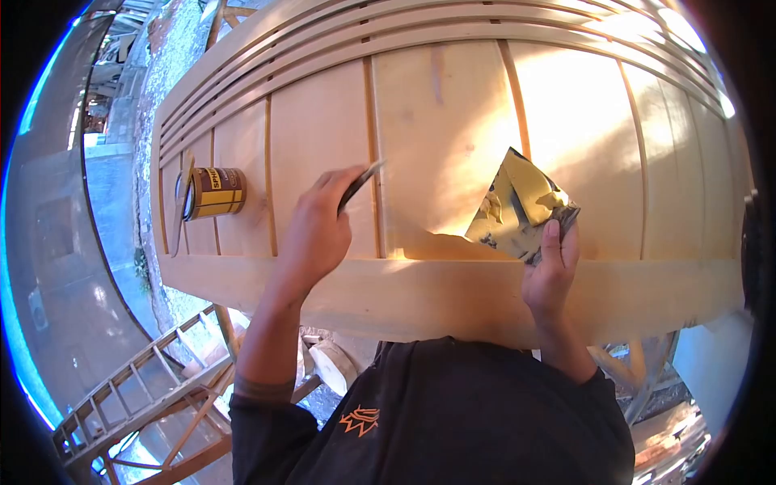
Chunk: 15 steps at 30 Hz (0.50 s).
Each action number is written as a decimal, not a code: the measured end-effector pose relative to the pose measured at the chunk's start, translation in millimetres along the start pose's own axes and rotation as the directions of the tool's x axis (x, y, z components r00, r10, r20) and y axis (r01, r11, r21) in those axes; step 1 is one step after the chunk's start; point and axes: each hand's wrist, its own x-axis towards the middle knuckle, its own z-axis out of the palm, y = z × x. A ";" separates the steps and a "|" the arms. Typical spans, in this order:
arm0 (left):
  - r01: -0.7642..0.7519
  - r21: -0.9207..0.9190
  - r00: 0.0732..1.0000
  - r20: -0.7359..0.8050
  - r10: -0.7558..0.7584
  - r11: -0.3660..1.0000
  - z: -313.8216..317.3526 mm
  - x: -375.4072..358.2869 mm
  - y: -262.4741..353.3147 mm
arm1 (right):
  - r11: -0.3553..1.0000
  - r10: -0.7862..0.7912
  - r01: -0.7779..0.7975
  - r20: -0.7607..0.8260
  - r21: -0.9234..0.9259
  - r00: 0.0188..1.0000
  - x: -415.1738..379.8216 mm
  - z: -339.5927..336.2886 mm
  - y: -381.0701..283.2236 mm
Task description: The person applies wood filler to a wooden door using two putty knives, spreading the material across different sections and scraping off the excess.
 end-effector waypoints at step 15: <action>-0.089 0.266 0.989 0.138 0.054 0.960 -11.2 133.5 -5.1 | 0.995 0.065 -0.066 -0.022 -0.070 0.998 2.3 -3.3 2.9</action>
